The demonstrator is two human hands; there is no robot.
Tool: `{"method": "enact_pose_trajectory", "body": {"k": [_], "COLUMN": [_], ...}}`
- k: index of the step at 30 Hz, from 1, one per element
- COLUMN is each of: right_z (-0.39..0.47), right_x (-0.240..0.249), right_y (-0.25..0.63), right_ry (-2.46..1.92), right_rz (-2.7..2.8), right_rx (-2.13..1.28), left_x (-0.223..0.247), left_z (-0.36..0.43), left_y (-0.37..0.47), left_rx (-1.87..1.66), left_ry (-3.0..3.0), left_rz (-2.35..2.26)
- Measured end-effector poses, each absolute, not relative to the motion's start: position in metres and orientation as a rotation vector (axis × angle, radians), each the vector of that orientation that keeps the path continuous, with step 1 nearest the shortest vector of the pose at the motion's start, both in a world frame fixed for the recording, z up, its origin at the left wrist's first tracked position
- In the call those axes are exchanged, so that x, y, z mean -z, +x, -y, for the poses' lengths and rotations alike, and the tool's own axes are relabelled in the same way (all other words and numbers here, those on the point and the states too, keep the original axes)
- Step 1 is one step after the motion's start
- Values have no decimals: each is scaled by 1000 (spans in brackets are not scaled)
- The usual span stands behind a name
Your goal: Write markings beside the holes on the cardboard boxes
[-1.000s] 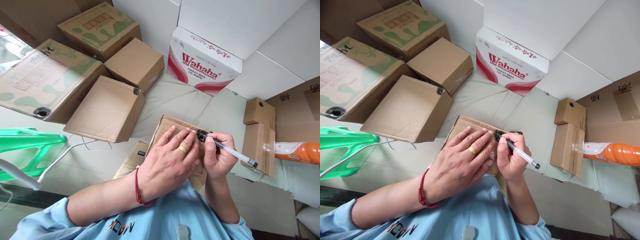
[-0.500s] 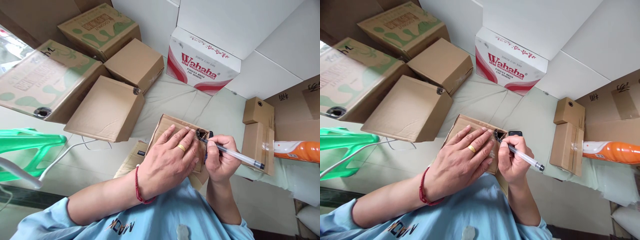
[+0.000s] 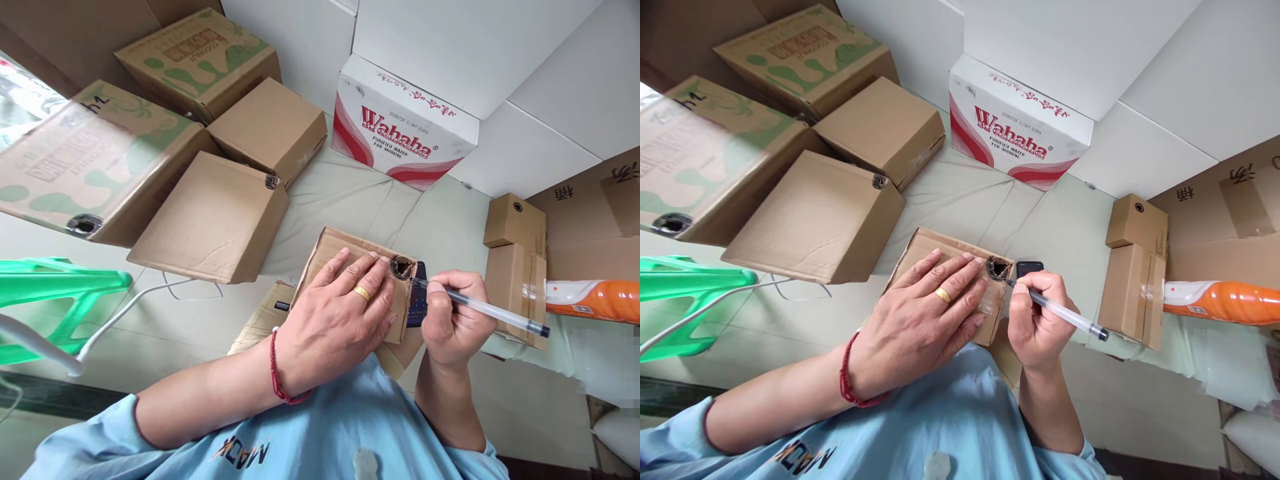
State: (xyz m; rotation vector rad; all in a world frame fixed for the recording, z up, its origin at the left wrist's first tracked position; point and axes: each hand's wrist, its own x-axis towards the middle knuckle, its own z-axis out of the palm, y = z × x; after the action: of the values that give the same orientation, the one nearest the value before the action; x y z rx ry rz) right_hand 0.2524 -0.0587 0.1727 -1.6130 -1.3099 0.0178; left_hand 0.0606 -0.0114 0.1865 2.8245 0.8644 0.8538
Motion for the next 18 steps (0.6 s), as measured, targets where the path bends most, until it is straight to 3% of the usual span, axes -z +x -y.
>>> {"method": "enact_pose_trajectory", "body": {"k": [18], "right_z": [48], "right_x": [-171], "right_y": [250], "right_ry": [-1551], "right_rz": [1082], "right_rx": [35], "left_x": [-186], "left_z": [11], "left_y": [57], "left_rx": [-823], "left_ry": [2826], "left_rz": [-838]}}
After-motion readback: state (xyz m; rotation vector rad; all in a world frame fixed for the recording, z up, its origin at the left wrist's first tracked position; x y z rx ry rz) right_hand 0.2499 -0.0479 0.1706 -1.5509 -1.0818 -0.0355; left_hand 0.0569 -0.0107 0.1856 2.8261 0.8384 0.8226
